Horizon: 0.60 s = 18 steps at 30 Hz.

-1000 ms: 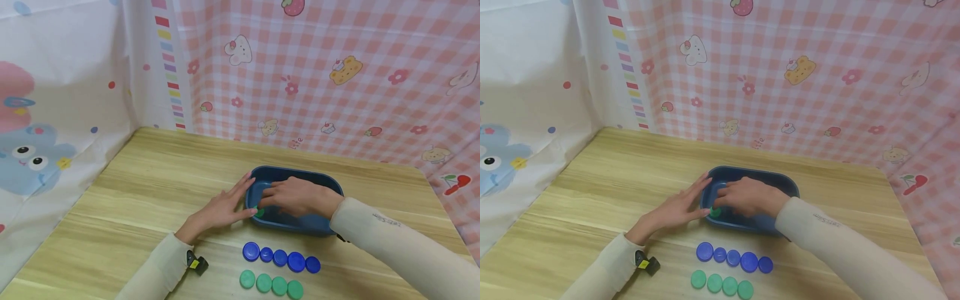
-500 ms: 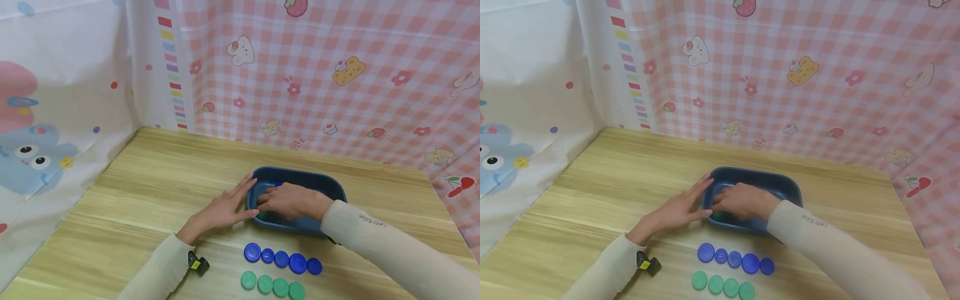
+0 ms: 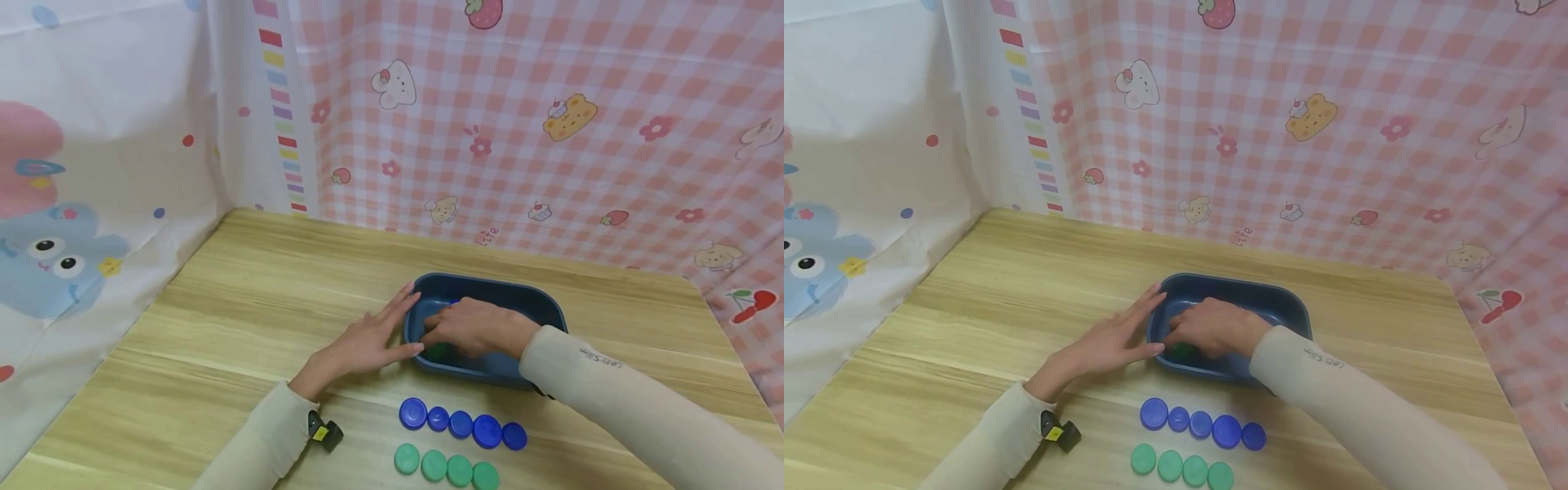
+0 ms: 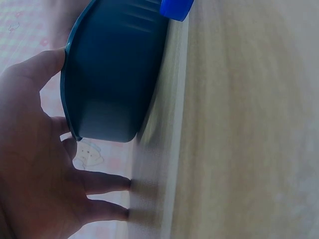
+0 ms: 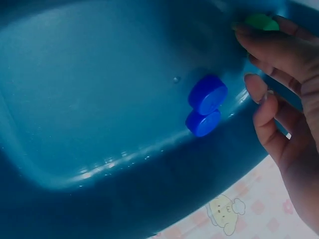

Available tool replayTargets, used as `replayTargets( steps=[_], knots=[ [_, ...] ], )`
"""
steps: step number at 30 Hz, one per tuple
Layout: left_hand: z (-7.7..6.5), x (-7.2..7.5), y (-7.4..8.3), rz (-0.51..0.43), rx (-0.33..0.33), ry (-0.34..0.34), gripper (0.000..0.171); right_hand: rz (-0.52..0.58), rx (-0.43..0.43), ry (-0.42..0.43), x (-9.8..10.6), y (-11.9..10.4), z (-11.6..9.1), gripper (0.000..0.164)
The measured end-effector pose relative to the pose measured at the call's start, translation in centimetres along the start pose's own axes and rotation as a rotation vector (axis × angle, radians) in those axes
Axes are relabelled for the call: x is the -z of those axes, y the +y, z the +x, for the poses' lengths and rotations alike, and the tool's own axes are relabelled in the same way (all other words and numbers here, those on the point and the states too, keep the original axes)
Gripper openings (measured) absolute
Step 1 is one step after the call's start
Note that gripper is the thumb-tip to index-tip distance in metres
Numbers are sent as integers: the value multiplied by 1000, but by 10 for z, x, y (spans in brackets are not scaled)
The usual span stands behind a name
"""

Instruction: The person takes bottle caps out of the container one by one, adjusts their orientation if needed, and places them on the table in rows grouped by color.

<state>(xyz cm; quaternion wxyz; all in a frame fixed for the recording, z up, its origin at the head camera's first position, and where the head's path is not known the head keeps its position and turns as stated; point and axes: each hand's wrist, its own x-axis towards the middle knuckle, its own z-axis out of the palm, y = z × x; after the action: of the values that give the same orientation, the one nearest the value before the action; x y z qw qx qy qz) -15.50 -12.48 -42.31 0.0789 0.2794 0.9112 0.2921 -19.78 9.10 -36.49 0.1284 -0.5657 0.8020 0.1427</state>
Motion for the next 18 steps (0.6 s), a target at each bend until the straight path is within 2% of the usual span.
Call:
replayTargets(
  steps=[18],
  knots=[
    [0,-1,0,-2,-4,0,79,4,7,29,-5,3,1,43]
  ],
)
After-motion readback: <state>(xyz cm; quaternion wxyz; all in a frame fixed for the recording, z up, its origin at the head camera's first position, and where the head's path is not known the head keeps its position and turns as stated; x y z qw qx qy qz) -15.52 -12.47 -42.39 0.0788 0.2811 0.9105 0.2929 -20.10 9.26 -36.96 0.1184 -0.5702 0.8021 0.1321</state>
